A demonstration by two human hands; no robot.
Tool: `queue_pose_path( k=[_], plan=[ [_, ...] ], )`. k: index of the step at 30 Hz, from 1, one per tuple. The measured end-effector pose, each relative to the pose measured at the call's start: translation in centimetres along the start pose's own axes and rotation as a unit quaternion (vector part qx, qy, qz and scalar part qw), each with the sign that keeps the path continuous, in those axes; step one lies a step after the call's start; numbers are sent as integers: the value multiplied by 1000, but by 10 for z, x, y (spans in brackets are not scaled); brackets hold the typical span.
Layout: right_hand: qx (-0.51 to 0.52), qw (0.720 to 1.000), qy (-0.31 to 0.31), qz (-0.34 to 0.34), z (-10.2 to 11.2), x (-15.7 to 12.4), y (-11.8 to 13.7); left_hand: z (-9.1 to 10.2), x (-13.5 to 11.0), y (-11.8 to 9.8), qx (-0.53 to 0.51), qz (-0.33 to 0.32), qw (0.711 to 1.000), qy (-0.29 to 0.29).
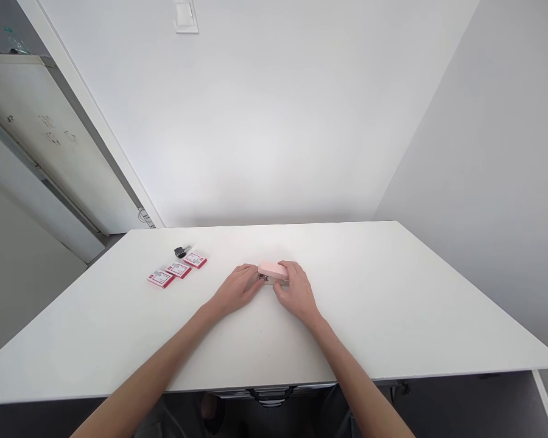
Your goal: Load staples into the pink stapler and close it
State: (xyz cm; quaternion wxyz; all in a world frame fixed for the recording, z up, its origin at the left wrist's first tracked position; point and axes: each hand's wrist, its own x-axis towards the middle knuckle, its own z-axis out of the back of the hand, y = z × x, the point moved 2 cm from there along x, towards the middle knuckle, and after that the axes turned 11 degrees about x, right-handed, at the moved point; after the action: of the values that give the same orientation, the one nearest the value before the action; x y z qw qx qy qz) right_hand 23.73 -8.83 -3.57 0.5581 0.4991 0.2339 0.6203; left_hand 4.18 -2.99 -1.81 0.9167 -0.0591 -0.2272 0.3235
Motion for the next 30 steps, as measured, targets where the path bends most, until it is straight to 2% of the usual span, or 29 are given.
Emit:
queue_pose_path(
  k=[5,12,19,30],
  plan=[
    [6,1000,15,10,-1,0,2,-2,-1,5,2,5,1000,3],
    [22,999,24,-4,-2,1,-2,-4,4,10,-13,5,1000,-27],
    [72,997,29,-28,1,5,-10,-3,7,7,-18,-24,999,-26],
    [112,991,60,-36,4,8,-3,3,6,3,1,-39,999,-27]
  ],
)
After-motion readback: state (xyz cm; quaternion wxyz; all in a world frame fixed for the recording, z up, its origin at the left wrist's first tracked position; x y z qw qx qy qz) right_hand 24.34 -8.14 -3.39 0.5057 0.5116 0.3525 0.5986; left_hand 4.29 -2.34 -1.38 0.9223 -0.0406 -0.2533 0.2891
